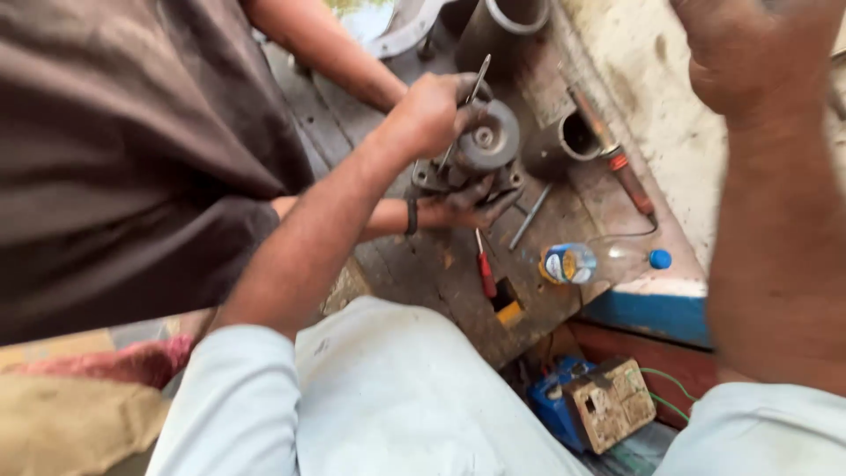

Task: Dismantling and repairing an automotive alternator on a workbench using hand tools.

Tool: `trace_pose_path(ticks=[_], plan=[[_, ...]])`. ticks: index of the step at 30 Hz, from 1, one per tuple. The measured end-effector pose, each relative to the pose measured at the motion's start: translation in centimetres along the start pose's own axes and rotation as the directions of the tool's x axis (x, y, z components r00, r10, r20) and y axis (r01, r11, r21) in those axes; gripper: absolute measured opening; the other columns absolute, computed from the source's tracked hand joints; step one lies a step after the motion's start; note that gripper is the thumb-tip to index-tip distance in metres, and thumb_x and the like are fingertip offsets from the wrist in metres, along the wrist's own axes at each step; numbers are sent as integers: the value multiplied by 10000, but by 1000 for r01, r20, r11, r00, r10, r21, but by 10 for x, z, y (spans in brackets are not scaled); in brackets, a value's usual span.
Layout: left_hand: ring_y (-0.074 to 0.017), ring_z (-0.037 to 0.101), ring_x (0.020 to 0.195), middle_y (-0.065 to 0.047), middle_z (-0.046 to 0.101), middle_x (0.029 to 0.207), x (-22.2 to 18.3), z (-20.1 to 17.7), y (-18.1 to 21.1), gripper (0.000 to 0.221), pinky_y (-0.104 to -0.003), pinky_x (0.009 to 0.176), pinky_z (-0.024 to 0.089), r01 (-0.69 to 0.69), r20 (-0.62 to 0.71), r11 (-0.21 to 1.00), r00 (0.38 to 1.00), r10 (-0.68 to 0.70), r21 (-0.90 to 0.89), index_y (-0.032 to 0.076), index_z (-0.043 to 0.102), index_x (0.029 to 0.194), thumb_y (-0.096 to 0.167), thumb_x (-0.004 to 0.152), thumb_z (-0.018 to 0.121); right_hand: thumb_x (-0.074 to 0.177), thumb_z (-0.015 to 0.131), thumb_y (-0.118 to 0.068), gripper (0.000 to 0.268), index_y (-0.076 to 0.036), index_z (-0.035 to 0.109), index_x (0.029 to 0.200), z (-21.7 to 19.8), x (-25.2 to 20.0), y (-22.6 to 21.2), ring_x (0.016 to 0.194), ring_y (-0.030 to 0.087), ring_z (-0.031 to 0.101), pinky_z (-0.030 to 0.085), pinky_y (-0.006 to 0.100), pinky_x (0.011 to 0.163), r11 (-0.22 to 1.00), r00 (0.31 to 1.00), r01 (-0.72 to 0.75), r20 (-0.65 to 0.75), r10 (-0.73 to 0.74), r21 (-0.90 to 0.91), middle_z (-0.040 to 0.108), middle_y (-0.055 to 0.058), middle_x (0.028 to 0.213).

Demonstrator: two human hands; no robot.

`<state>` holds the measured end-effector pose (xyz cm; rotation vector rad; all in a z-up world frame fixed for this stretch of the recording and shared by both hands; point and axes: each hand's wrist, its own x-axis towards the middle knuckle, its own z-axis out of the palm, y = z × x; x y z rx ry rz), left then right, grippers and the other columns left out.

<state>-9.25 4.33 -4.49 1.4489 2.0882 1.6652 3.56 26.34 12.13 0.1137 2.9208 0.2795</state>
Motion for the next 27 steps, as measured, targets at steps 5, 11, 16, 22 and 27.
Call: trace_pose_path(ticks=[5, 11, 16, 22, 27], plan=[[-399, 720, 963, -208, 739, 1002, -4, 2, -2, 248, -458, 823, 560, 102, 0, 995, 995, -102, 7, 51, 716, 1125, 199, 929, 748, 870, 715, -151, 474, -1, 669, 1317, -2, 2, -6, 814, 334, 671, 547, 465, 733, 947, 969, 191, -107, -224, -259, 713, 214, 982], [-433, 695, 936, -232, 739, 1014, -11, -1, 5, 232, -468, 805, 557, 34, -70, 998, 997, -30, 57, 17, 725, 1104, 174, 935, 749, 1014, 788, -222, 307, 22, 603, 1038, -55, -18, -9, 851, 240, 579, 509, 436, 787, 819, 950, -13, -249, 189, 574, 632, 197, 988], [-316, 765, 913, -163, 757, 977, -14, -10, 33, 244, -430, 806, 587, 181, -28, 978, 982, -185, -104, 44, 696, 1136, 211, 957, 694, 936, 829, -227, 563, -31, 582, 1402, -64, -21, -32, 1102, 255, 700, 592, 391, 929, 807, 962, 9, -225, 155, 591, 682, 178, 1223], [-399, 696, 850, -191, 726, 864, -4, -3, 52, 191, -522, 783, 514, 85, -21, 972, 996, -83, 219, 65, 734, 995, 246, 941, 709, 835, 812, -152, 840, -160, 453, 1595, -59, -40, -79, 1260, 383, 592, 460, 477, 1033, 846, 991, 10, -117, 62, 533, 630, 275, 1337], [-358, 721, 867, -174, 733, 884, -7, -2, 49, 171, -490, 787, 537, 89, 116, 982, 987, -109, 167, 75, 702, 1029, 226, 981, 638, 810, 787, -225, 837, -162, 469, 1582, -41, -55, -66, 1207, 314, 673, 519, 431, 1033, 807, 981, -70, -105, 161, 586, 668, 217, 1329]])
